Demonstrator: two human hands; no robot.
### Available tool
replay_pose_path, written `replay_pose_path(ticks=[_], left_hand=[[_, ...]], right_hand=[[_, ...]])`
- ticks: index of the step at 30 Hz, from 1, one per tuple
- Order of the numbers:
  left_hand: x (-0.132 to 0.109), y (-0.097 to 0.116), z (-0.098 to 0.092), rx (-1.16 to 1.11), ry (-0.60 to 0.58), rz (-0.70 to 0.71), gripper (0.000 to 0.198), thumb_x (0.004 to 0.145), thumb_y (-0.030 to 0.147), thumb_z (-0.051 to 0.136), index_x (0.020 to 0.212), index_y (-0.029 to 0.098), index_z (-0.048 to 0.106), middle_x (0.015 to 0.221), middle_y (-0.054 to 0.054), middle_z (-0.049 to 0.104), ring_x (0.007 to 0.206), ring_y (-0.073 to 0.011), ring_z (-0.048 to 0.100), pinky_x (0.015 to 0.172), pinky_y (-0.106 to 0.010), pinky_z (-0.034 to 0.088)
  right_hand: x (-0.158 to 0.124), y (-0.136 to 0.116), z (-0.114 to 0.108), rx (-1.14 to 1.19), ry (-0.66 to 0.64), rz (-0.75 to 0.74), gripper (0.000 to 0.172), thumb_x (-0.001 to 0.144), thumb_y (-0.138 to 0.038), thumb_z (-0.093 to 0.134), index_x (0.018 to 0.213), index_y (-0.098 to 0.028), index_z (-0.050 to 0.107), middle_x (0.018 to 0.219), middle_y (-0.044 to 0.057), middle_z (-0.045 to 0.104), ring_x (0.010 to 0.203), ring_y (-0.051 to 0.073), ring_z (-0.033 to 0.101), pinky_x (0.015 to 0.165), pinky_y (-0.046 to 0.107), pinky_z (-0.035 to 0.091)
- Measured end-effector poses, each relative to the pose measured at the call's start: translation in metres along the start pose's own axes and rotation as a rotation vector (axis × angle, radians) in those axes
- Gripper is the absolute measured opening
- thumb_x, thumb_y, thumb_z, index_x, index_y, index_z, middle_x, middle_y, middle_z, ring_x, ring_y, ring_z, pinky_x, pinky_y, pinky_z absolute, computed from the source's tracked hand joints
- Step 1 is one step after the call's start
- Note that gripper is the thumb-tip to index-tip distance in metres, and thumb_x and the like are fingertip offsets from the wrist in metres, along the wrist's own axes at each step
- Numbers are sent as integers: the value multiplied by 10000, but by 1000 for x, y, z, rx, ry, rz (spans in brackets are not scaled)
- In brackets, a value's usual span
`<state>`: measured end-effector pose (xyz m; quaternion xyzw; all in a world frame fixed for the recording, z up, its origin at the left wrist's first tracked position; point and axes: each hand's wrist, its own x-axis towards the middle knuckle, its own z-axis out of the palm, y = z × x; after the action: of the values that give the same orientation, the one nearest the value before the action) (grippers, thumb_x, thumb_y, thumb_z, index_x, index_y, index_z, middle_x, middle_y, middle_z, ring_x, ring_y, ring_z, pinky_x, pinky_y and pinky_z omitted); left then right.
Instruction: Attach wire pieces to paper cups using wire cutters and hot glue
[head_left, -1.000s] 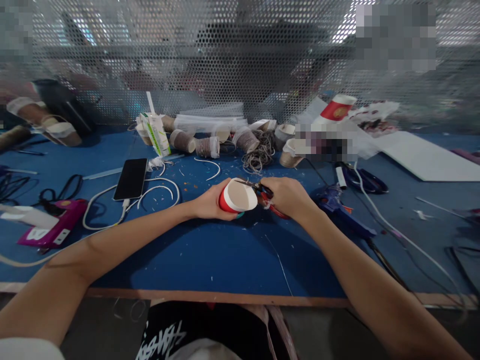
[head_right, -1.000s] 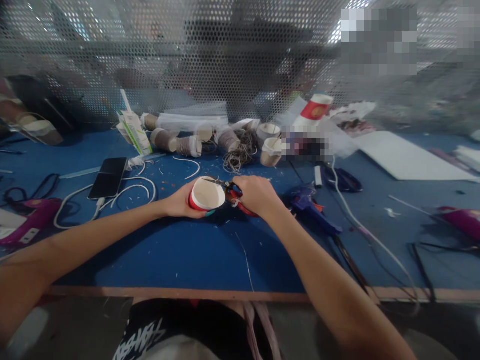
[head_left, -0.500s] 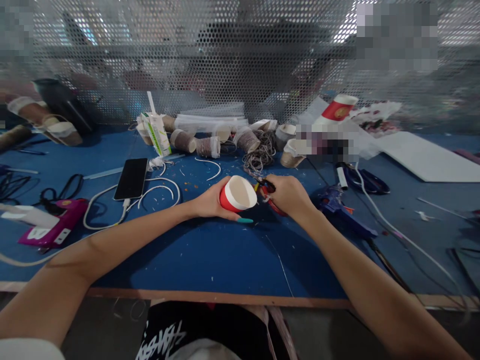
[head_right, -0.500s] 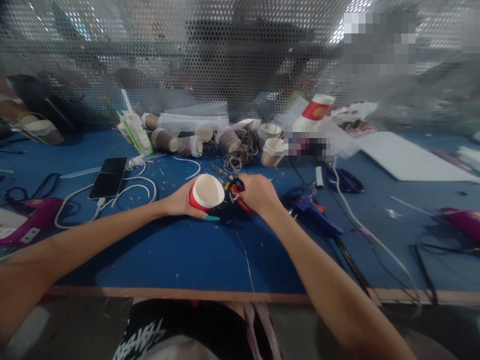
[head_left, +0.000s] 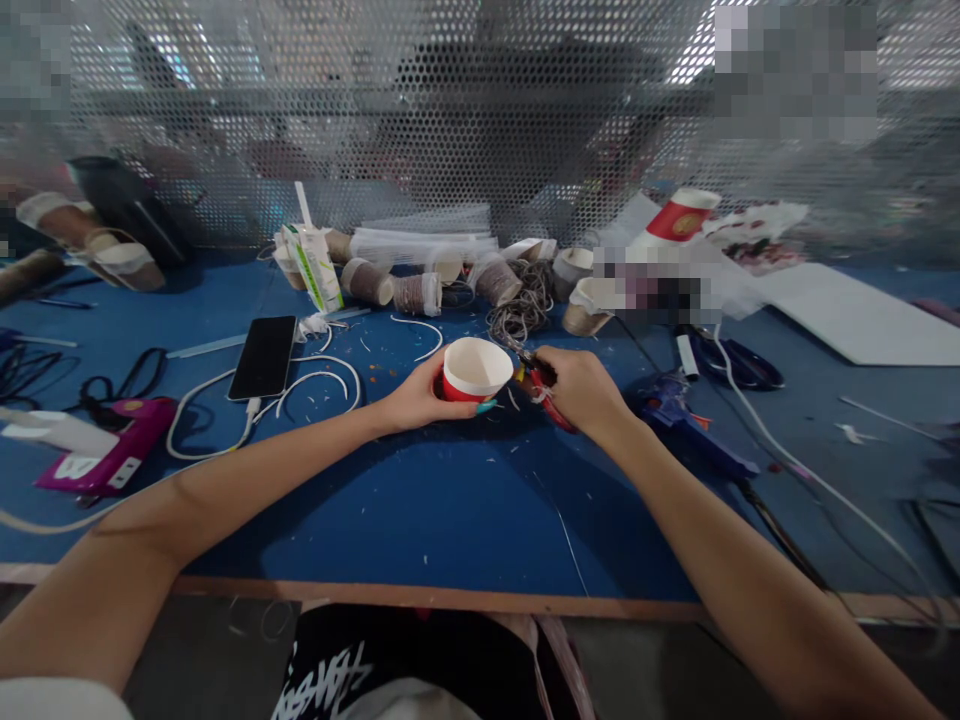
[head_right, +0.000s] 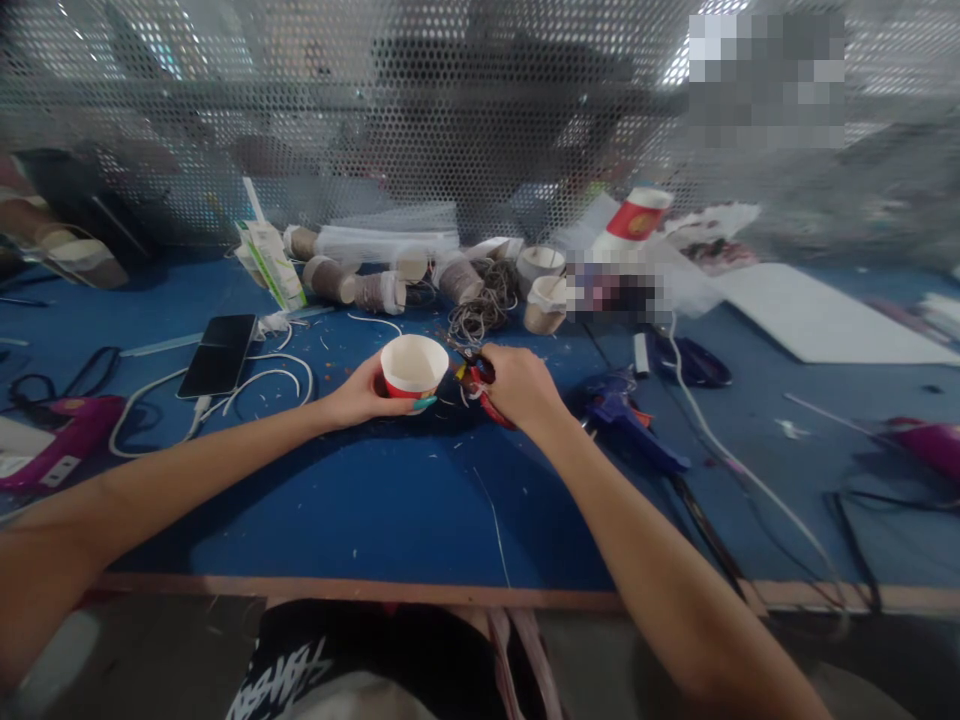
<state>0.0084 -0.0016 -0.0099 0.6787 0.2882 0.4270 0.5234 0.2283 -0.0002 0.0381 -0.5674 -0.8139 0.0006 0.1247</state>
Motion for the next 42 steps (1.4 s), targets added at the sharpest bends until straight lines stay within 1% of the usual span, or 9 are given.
replay_pose_path(ticks=[3,6,8,12,16,21,31,37,42], left_hand=[[-1,0,0,-17,5,-30,728,582,305,777,1200,199,408,1150,-96,573,1077,-250,561,960,-435,464],[-2,1,0,26,14,-29,739,560,293,793,1164,220,375,1097,-68,550,1025,-230,564,908,-404,495],[-2,1,0,55,32,-16,767,518,291,825,1131,219,371,1078,-57,535,1022,-234,558,917,-422,492],[0,-1,0,111,73,36,774,500,335,853,1113,207,399,1071,-55,555,1042,-245,557,965,-468,461],[0,-1,0,161,78,99,678,578,362,818,1124,186,457,1071,-65,603,1036,-232,573,988,-440,440],[0,0,0,202,97,100,660,567,355,819,1107,159,494,1045,-77,629,1005,-238,584,950,-427,459],[-1,2,0,171,-47,62,671,601,300,796,1183,132,509,1119,-108,625,1026,-240,594,948,-403,464],[-2,2,0,103,-88,3,740,589,262,798,1244,149,475,1170,-110,616,1067,-242,588,985,-408,443],[-3,6,1,99,-105,6,728,598,238,778,1245,144,458,1165,-110,613,1061,-236,589,978,-401,444]], right_hand=[[2,4,4,16,21,9,191,750,-147,480,863,-142,633,803,111,685,697,200,575,638,282,371],[4,6,6,71,30,32,179,784,-204,492,888,-142,623,821,117,683,706,202,579,631,280,380],[4,5,7,80,28,37,174,779,-220,500,878,-141,620,820,117,680,694,200,570,622,280,375],[2,1,4,32,-7,-13,195,734,-159,502,884,-141,626,832,116,681,711,202,566,633,282,364],[0,-3,1,-35,-54,-26,213,723,-143,495,889,-150,629,874,122,688,759,215,583,631,280,353],[0,-4,0,-83,-62,2,239,721,-160,499,924,-158,625,934,122,690,808,225,596,632,279,352],[-2,-6,1,-129,-9,-39,206,723,-188,477,876,-159,612,900,123,694,777,226,592,584,276,293],[-3,-10,2,-135,-58,-41,219,728,-163,460,891,-146,605,931,141,694,797,234,600,604,284,299],[-3,-10,4,-119,-24,-42,236,734,-154,450,910,-149,607,909,135,691,794,227,597,596,277,290]])
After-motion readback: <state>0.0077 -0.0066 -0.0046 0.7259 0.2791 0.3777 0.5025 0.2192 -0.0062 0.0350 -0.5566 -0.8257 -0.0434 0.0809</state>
